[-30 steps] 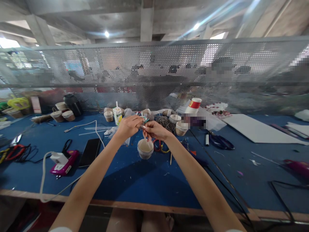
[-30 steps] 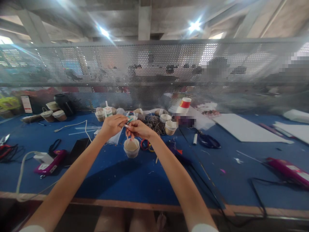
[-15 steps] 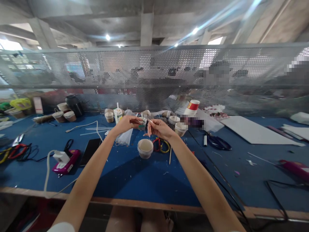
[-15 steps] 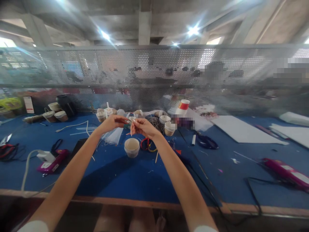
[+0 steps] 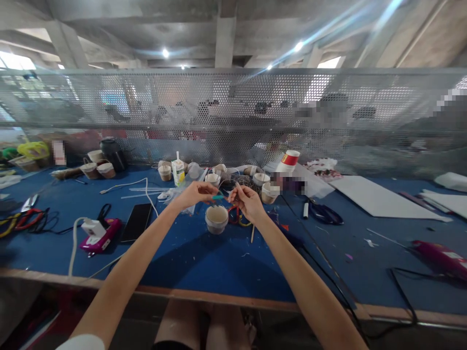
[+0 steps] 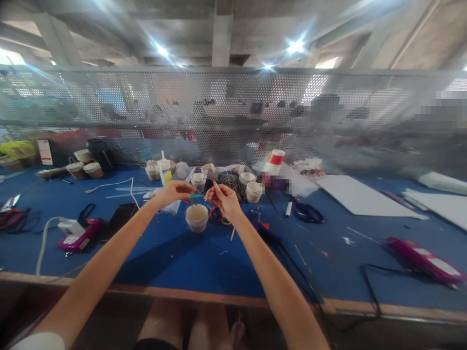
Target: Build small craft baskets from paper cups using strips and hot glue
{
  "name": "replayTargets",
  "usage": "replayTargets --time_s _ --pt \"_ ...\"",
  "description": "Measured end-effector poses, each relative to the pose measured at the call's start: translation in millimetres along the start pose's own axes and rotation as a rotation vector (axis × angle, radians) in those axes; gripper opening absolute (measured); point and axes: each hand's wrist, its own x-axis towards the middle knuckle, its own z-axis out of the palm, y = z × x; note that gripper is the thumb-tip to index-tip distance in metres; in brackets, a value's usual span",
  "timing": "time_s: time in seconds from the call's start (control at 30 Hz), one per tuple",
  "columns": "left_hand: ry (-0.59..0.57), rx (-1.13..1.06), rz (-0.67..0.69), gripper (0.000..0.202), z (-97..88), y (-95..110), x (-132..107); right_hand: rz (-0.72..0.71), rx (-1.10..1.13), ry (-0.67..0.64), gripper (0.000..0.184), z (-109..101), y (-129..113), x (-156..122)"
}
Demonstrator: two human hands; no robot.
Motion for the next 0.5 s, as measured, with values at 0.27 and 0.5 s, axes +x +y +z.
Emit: replayTargets --time_s 0.27,0.5 --pt "0.203 0.170 0.049 0.018 8.3 -45.3 -23.0 -0.056 -0.174 -0.057 0.025 6.4 21.9 -6.1" --pt "0.190 0.259 0.085 0.010 11.3 -49.4 -27.6 -0.230 -0.575 -0.043 0.027 3.3 22.4 -12.5"
